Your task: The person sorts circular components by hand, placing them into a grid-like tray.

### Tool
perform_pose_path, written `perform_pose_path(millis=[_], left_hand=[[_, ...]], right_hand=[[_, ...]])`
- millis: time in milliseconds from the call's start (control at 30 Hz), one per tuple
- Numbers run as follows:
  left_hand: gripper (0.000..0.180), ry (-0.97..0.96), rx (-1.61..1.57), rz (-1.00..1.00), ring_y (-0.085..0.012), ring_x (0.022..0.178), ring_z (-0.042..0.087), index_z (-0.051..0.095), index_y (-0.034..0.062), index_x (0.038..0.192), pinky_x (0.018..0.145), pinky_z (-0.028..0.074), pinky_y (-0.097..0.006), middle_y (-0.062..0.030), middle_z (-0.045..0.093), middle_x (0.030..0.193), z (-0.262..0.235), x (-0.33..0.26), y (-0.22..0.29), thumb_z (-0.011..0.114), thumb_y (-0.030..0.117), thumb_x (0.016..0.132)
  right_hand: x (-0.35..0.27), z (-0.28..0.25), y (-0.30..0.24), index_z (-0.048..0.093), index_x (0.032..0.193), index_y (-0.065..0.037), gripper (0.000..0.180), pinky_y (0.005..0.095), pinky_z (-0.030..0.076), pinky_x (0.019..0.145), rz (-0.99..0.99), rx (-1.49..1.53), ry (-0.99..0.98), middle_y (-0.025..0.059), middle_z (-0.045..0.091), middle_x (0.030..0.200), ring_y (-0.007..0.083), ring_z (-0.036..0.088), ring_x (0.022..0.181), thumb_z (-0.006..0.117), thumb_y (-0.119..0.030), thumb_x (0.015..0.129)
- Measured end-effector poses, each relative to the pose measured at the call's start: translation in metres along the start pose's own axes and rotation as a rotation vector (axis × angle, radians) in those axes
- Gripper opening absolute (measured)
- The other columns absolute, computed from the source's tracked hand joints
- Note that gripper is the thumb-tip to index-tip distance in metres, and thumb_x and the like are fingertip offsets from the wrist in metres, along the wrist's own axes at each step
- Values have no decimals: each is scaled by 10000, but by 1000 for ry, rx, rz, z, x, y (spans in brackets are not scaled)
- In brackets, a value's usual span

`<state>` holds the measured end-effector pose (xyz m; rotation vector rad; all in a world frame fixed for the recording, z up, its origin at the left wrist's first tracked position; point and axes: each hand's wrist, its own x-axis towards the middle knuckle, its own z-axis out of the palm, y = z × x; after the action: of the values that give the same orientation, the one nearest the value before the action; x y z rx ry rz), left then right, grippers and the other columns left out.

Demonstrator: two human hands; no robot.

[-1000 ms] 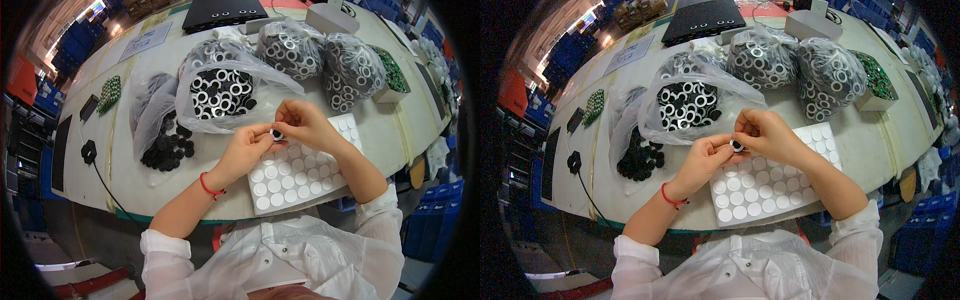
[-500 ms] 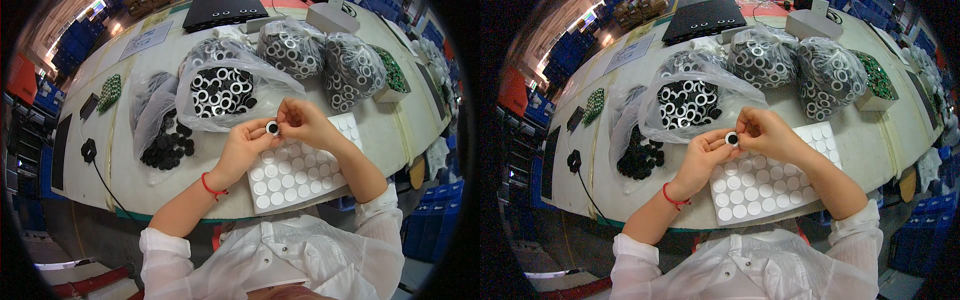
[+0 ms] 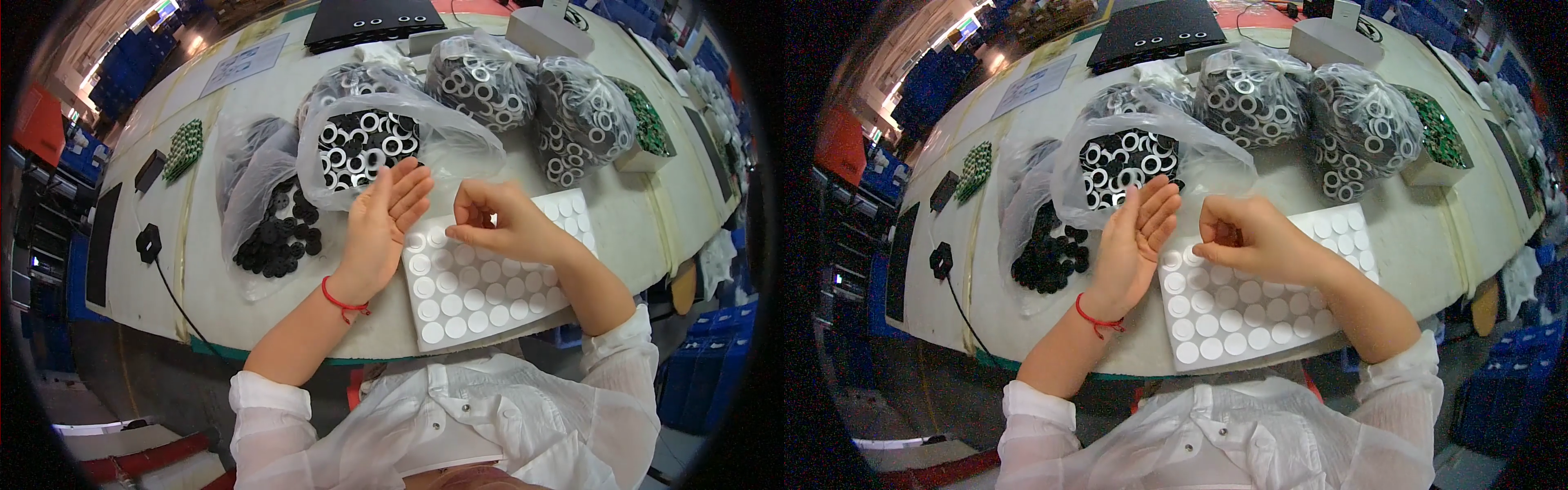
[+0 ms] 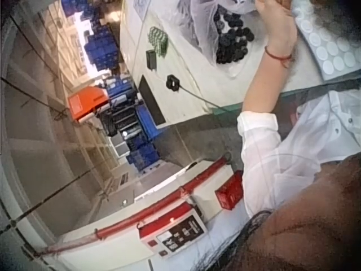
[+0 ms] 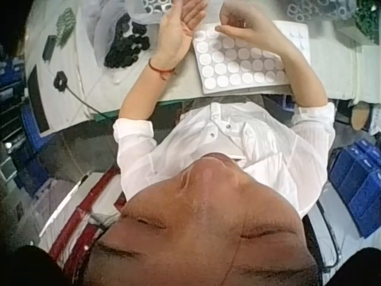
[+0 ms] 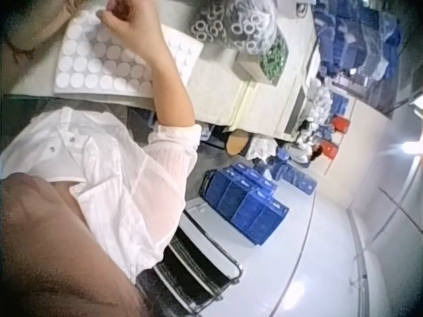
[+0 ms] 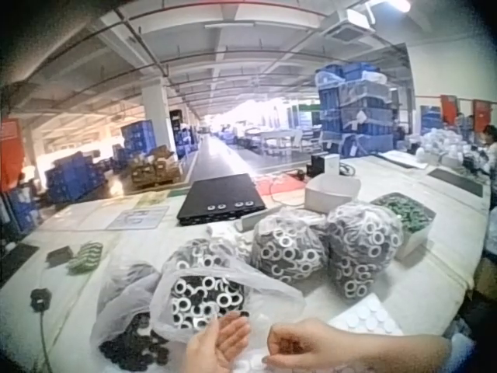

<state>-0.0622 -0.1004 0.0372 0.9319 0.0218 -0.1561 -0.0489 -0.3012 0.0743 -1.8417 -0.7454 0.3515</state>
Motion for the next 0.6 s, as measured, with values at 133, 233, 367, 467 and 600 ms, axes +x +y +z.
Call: perform_pose_path(millis=[133, 233, 367, 467, 600], left_hand=[[476, -43, -139, -197, -166, 1052, 627, 525, -3, 1251, 872, 534, -278, -125, 626, 1184, -4, 0, 5, 313, 365, 1036], [428, -116, 81, -244, -175, 950, 639, 549, -7, 1208, 778, 537, -284, -108, 646, 1113, 2, -4, 12, 360, 332, 1029], [357, -450, 676, -244, -125, 882, 634, 618, -14, 1107, 713, 522, -261, -89, 669, 1040, -8, 3, 40, 427, 273, 1011], [344, -755, 991, -463, -106, 866, 623, 648, -7, 1034, 688, 508, -257, -70, 672, 978, -17, -3, 87, 493, 296, 985], [328, -630, 1124, -527, -102, 818, 625, 674, -1, 973, 664, 496, -254, -58, 684, 913, -44, -11, 111, 538, 298, 956]], right_hand=[[0, 4, 0, 512, 789, -23, 175, 229, 359, 485, 0, -79, -32, -4, 515, 629, 56, 443, 541, 680, -46, 832], [0, 3, 0, 535, 807, -10, 150, 255, 395, 501, -41, -165, -77, 23, 538, 632, 85, 472, 543, 677, -53, 828], [-2, -5, 7, 581, 836, -2, 131, 344, 461, 581, -35, -346, -95, 107, 616, 704, 242, 585, 620, 676, -84, 798], [-3, -15, 11, 611, 864, 4, 147, 388, 489, 651, -15, -486, -6, 162, 650, 781, 326, 635, 727, 671, -92, 770], [-7, -22, 20, 654, 876, 16, 155, 374, 477, 636, 31, -513, 53, 149, 633, 755, 305, 608, 703, 694, -52, 742]])
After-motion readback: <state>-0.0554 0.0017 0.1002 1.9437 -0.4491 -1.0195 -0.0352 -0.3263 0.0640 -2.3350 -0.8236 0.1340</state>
